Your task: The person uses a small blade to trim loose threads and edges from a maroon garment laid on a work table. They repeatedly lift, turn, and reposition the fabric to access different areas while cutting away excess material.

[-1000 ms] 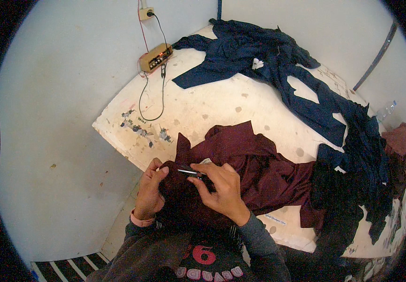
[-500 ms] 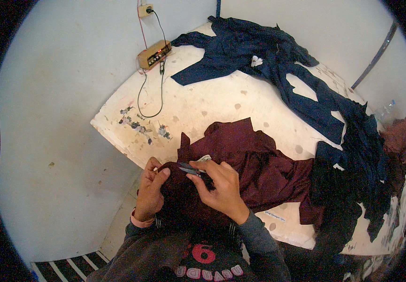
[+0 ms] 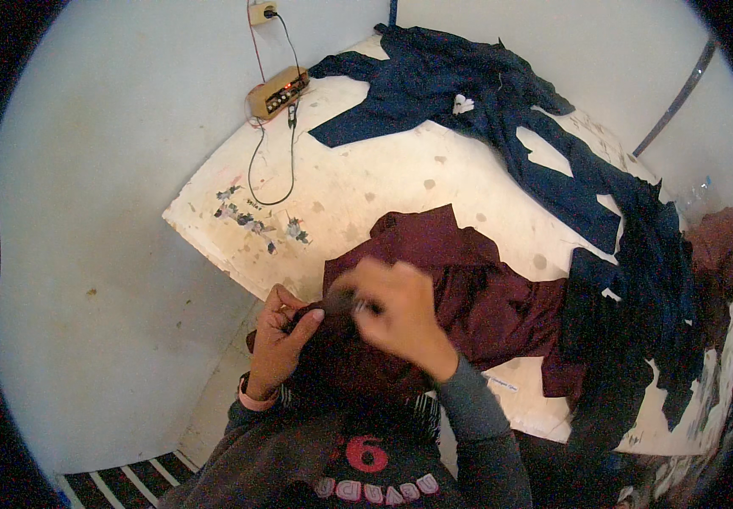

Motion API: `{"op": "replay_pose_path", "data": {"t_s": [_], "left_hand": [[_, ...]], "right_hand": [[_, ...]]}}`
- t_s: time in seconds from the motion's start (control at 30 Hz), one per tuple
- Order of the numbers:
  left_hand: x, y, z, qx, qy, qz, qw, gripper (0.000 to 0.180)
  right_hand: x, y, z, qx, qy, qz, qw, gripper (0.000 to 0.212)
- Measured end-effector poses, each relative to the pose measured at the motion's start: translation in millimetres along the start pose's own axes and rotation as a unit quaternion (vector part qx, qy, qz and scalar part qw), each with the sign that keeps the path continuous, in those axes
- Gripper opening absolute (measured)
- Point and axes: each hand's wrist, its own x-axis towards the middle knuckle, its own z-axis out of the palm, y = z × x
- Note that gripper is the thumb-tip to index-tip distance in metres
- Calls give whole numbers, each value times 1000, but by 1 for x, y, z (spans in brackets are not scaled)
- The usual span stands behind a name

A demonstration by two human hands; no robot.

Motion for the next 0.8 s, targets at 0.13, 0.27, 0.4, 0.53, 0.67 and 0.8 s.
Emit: {"op": "replay_pose_path", "data": {"t_s": [0.13,0.27,0.4,0.53,0.67,0.8], "left_hand": [[-6,20,-12,90,-13,69,993,19],[-21,58,-49,-21,10,123,992,25],[-3,101,-77,131,82,252,955,21],[100,142,-52,89,125,214,965,17],[231,209,-59,276,-17,335,901,38],[290,314,-19,167,79,574,798,29]], "right_hand": [[36,59,-28,66,54,170,982,37],[35,115,-33,-59,-201,164,964,82],[4,158,-41,79,-393,193,896,91],[-1,96,-94,215,-497,237,806,61],[103,43,-151,-368,-431,141,812,43],[193,44,-343,-665,189,-82,718,56]]}}
